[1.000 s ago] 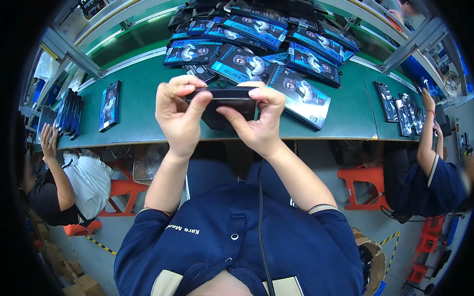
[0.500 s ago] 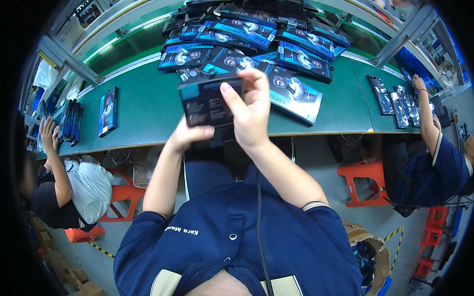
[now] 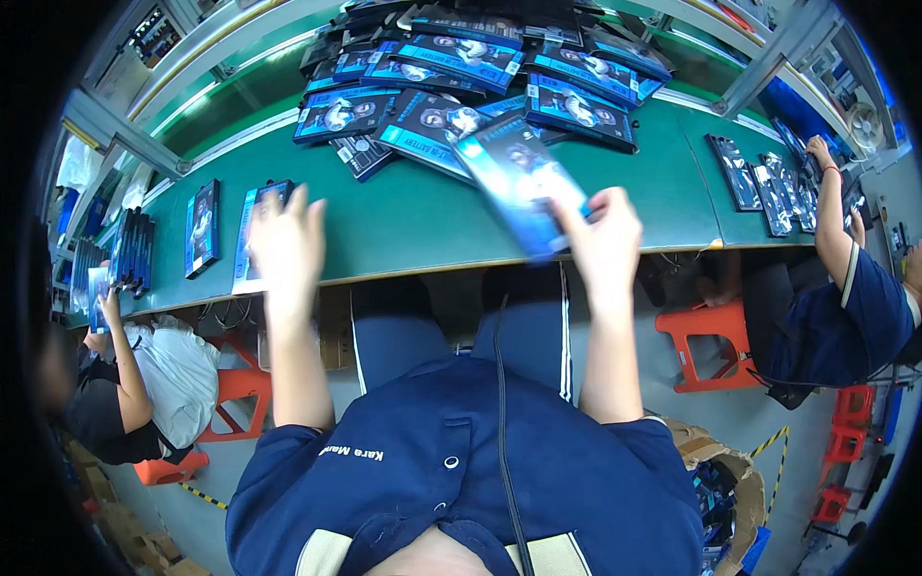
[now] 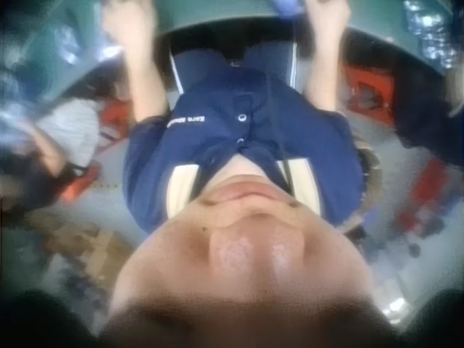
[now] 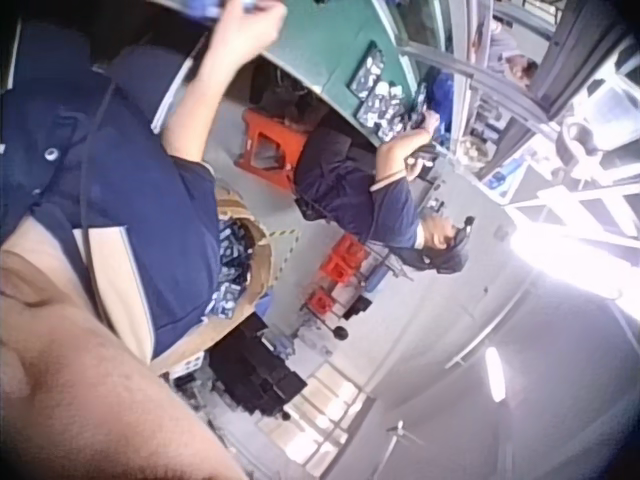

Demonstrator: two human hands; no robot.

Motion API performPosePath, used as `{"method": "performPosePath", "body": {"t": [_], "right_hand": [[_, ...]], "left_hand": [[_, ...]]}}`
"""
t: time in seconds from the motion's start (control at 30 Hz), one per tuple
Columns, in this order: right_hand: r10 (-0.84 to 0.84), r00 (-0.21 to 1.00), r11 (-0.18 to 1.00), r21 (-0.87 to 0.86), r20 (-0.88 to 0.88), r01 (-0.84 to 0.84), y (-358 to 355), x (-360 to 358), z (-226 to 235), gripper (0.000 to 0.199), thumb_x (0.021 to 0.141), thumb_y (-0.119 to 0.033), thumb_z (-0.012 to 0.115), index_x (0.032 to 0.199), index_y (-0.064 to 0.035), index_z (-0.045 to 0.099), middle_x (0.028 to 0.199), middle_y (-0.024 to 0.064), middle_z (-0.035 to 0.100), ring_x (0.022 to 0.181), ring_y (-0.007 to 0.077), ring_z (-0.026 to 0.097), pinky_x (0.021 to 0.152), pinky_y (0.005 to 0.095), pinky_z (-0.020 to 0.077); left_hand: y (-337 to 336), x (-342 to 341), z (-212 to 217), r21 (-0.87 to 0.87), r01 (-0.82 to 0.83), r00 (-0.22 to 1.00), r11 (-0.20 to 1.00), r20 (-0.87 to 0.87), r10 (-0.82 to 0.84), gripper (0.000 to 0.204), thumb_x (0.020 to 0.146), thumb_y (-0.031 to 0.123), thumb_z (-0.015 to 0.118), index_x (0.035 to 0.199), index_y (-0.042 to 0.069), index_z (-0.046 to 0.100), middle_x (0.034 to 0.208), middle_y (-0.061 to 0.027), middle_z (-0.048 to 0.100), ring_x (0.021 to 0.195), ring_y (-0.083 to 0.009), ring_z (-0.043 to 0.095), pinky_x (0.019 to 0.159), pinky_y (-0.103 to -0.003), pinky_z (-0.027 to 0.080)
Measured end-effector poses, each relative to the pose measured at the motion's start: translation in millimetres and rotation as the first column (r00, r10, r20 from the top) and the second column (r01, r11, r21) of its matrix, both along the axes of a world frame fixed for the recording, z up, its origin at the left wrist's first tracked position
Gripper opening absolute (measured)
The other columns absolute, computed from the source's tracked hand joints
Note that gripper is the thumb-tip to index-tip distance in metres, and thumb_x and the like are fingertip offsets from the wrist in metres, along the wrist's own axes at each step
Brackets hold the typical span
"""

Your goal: Packaging or inspecting product boxes on an assembly line.

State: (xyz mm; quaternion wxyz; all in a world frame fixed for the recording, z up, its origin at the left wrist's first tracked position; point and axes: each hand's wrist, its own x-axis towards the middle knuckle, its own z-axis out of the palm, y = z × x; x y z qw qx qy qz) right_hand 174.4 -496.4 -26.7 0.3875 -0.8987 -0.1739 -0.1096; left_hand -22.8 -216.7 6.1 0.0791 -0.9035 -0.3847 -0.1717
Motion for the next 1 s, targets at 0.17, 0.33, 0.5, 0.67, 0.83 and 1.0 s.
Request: {"method": "performPosePath", "body": {"t": [0.17,0.33,0.5,0.67,0.83,1.0], "right_hand": [[0.426,0.876,0.892,0.268,-0.225,-0.365,14,4,-10,0.037,0.082,-0.030,0.078,0.067,-0.0010,0.060,0.057,0.0062,0.056,0.055,0.0104,0.051,0.055,0.0287,0.0435],[-0.393,0.670,0.777,-0.162,0.630,0.608,-122,190,-30,0.041,0.091,-0.037,0.063,0.116,-0.0051,0.063,0.129,0.0141,0.060,0.123,0.0341,0.052,0.100,0.0494,0.0434],[-0.476,0.856,0.712,-0.484,0.200,0.509,-168,194,-13,0.055,0.098,-0.053,0.040,0.112,-0.0101,0.072,0.115,0.0162,0.068,0.110,0.0339,0.063,0.101,0.0540,0.0405],[-0.693,0.588,0.635,-0.034,0.418,0.772,-219,166,-63,0.048,0.077,-0.042,0.080,0.103,-0.0021,0.070,0.110,0.0207,0.066,0.108,0.0317,0.062,0.083,0.0418,0.0542],[-0.236,0.831,0.678,0.527,-0.504,0.512,-220,99,-51,0.046,0.084,-0.013,0.076,0.123,0.0034,0.056,0.104,0.0137,0.066,0.081,0.0182,0.068,0.063,0.0306,0.0608],[-0.164,0.966,0.741,0.622,-0.198,0.253,-143,31,-19,0.061,0.082,-0.009,0.077,0.135,0.0023,0.049,0.105,0.0120,0.067,0.070,0.0091,0.066,0.042,0.0173,0.0444]], "left_hand": [[-125,41,-23,-0.209,0.535,0.845,0.818,0.136,-0.518,0.084,0.077,0.060,0.070,0.147,0.020,0.043,0.150,-0.0370,0.025,0.134,-0.0555,0.032,0.110,-0.064,0.026],[-113,48,-32,-0.141,0.918,0.391,0.371,0.173,-0.904,0.075,0.068,0.037,0.078,0.137,0.023,0.054,0.148,-0.0315,0.033,0.139,-0.0472,0.032,0.113,-0.061,0.023],[-91,59,-9,-0.225,0.845,0.501,0.485,0.013,-0.865,0.061,0.068,0.029,0.072,0.124,0.011,0.057,0.148,-0.0315,0.036,0.138,-0.0484,0.034,0.116,-0.058,0.022],[-60,75,-13,-0.152,0.743,0.651,0.652,-0.063,-0.756,0.100,0.065,0.066,0.076,0.141,0.008,0.046,0.146,-0.0309,0.038,0.137,-0.0453,0.037,0.112,-0.059,0.027],[-70,54,2,-0.010,0.927,0.374,0.374,-0.037,-0.927,0.065,0.076,0.043,0.078,0.126,0.009,0.056,0.122,-0.0250,0.060,0.115,-0.0398,0.059,0.101,-0.043,0.045],[-29,68,41,-0.470,0.613,0.715,0.634,-0.010,-0.699,0.044,0.087,0.029,0.069,0.121,0.004,0.057,0.094,-0.0216,0.068,0.091,-0.0380,0.066,0.078,-0.042,0.052]]}}
